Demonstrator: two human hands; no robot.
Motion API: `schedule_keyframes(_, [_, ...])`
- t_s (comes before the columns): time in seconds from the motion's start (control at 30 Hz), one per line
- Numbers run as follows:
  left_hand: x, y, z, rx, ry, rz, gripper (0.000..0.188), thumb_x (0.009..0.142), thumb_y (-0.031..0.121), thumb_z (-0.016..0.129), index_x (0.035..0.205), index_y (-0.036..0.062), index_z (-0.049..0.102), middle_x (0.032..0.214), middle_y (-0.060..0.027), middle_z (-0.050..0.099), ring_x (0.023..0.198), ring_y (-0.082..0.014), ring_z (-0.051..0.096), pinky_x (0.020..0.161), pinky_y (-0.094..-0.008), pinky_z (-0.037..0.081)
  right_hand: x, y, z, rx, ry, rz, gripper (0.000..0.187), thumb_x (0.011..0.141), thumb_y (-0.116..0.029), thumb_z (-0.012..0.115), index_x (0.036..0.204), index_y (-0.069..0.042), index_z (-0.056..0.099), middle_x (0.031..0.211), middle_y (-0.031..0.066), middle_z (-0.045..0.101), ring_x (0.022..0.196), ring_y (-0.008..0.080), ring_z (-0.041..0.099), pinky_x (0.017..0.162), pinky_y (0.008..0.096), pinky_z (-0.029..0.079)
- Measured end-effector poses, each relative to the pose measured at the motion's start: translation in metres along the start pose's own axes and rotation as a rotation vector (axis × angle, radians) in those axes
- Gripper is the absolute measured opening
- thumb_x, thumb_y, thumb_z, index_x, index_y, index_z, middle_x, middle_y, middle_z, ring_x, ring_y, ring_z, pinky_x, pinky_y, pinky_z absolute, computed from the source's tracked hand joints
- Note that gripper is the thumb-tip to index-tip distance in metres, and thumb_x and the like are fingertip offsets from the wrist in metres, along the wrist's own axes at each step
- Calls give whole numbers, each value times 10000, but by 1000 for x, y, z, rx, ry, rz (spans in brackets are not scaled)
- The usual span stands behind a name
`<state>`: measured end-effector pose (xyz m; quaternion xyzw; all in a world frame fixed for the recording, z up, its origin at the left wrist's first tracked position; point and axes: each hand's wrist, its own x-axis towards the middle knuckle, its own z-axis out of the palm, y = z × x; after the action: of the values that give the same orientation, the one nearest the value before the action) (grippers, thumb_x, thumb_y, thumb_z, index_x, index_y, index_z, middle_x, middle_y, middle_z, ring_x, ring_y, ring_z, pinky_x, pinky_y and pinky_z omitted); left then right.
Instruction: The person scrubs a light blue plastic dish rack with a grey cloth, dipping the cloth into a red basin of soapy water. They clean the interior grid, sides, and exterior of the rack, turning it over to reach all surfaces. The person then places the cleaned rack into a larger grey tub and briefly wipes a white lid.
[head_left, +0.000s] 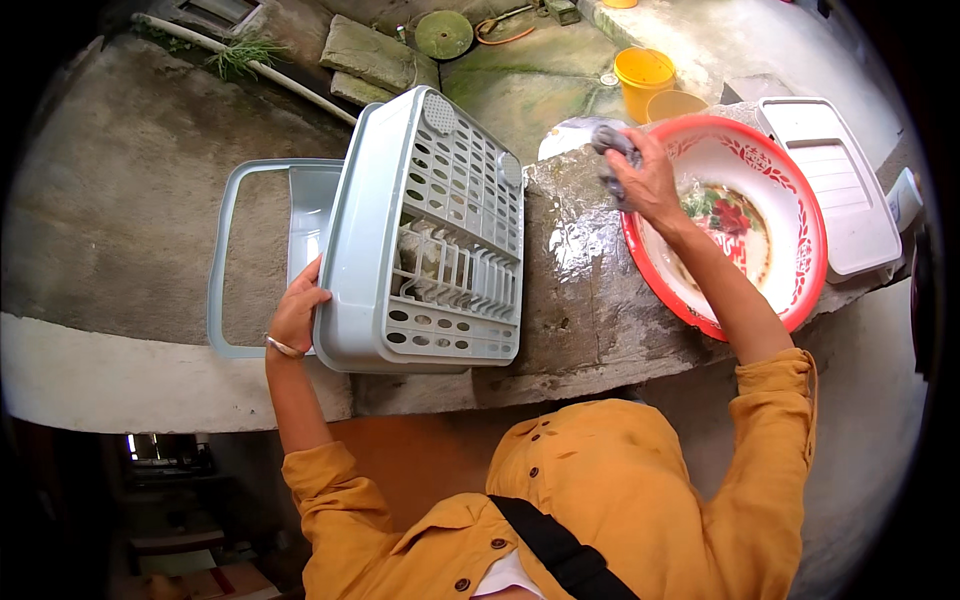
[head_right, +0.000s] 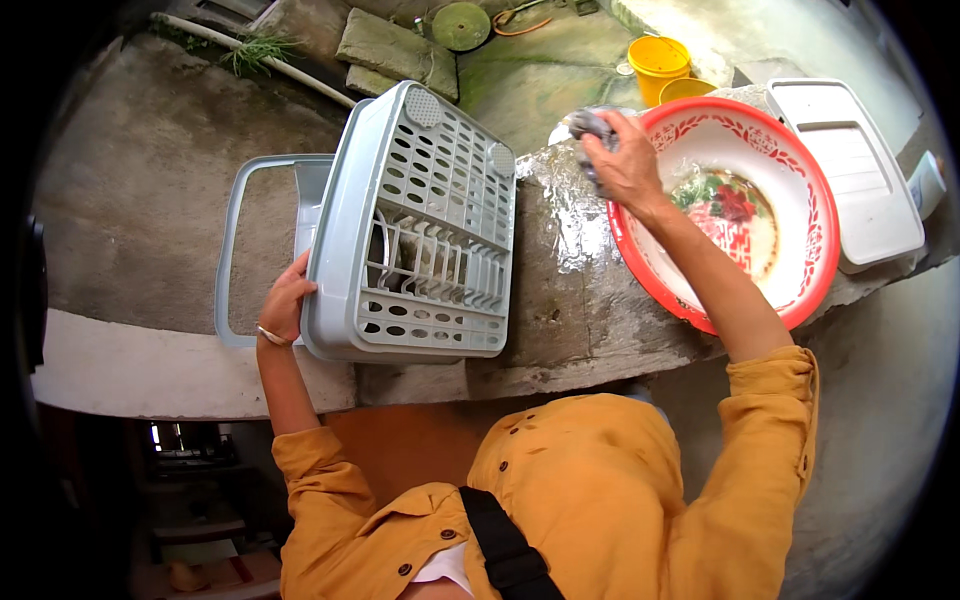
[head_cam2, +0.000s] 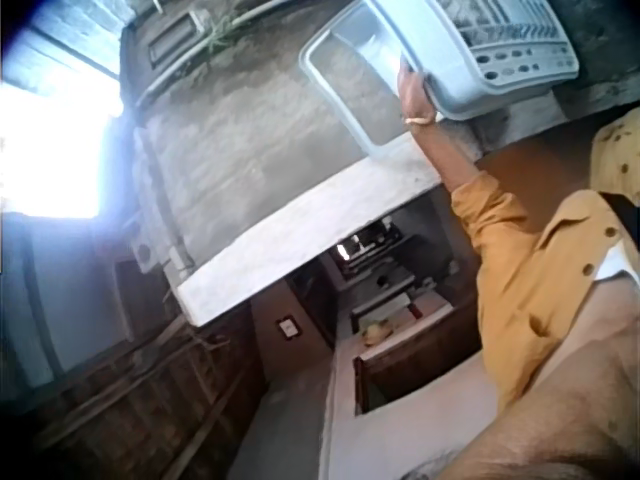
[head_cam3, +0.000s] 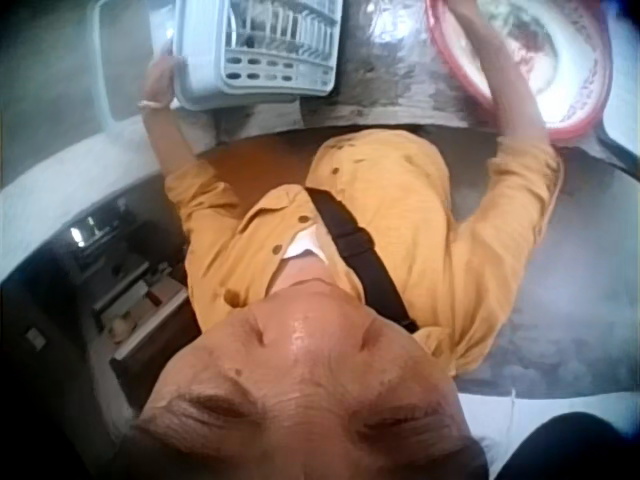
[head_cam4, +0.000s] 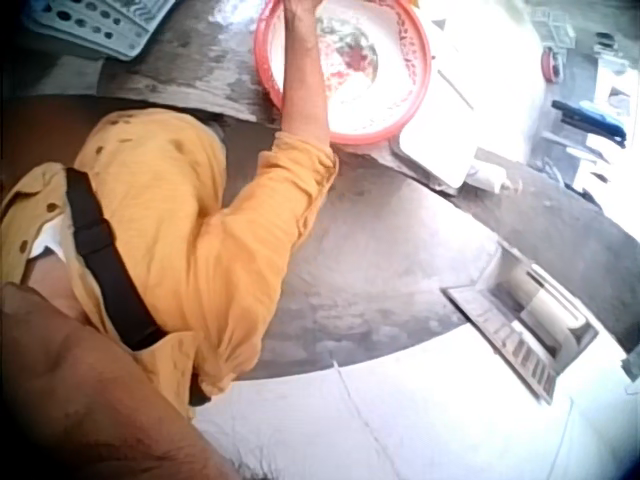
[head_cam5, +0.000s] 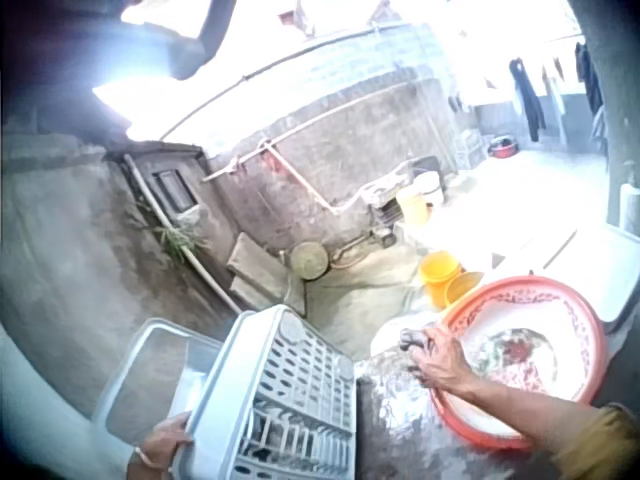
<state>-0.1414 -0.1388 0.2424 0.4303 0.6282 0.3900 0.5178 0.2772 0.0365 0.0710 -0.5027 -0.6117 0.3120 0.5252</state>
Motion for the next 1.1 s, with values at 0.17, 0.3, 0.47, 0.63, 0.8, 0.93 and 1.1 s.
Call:
schedule_keyframes(0.17, [15,-31,-12,601,337,115,446,956,241,488,1291,-50,441,1081,-89,598,944,-126,546,831,-248,445,-3,-97,97,314,-108,-230,309,810,-282,637,1072,-120,617,998,135,508,922,285,536,813,392,465])
schedule_keyframes(0.3, [18,-21,-9,779,342,118,452,1004,308,406,1251,-62,484,1070,-64,595,957,-117,514,875,-246,417,-9,-118,176,365,-70,-392,280,808,-311,671,1016,-125,647,1083,130,516,974,329,495,852,411,424])
schedule_keyframes(0.47, [23,-44,-47,742,347,153,445,1002,304,408,1242,-61,490,1053,-65,599,964,-123,521,860,-257,426,-40,-49,206,187,-241,-320,290,793,-221,639,1075,-165,598,1055,113,512,967,317,501,859,407,435])
schedule_keyframes(0.63, [36,-51,-59,756,338,220,368,1002,273,395,1148,-31,543,908,-64,606,831,-123,519,776,-276,442,-51,24,182,70,-290,-87,254,818,-217,620,1056,-128,621,987,141,543,915,303,561,822,379,467])
schedule_keyframes(0.8, [28,-40,-46,806,365,165,368,996,267,394,1138,-34,550,955,-78,614,876,-131,526,815,-281,435,-4,-75,199,449,-73,-199,210,828,-211,636,1006,-98,638,970,130,569,845,293,555,757,387,457])
schedule_keyframes(0.93, [26,-43,-48,759,360,155,374,999,268,396,1174,-30,539,947,-78,611,867,-130,531,798,-276,439,21,-147,227,276,11,-569,262,838,-299,633,1066,-170,634,1123,128,532,1010,356,485,890,432,402])
schedule_keyframes(1.1, [23,-49,-50,694,357,230,375,1004,261,390,1199,-28,530,910,-71,607,826,-120,531,764,-270,447,-4,-97,234,256,-161,-309,298,859,-257,609,1148,-187,598,1122,112,509,989,301,562,835,376,477])
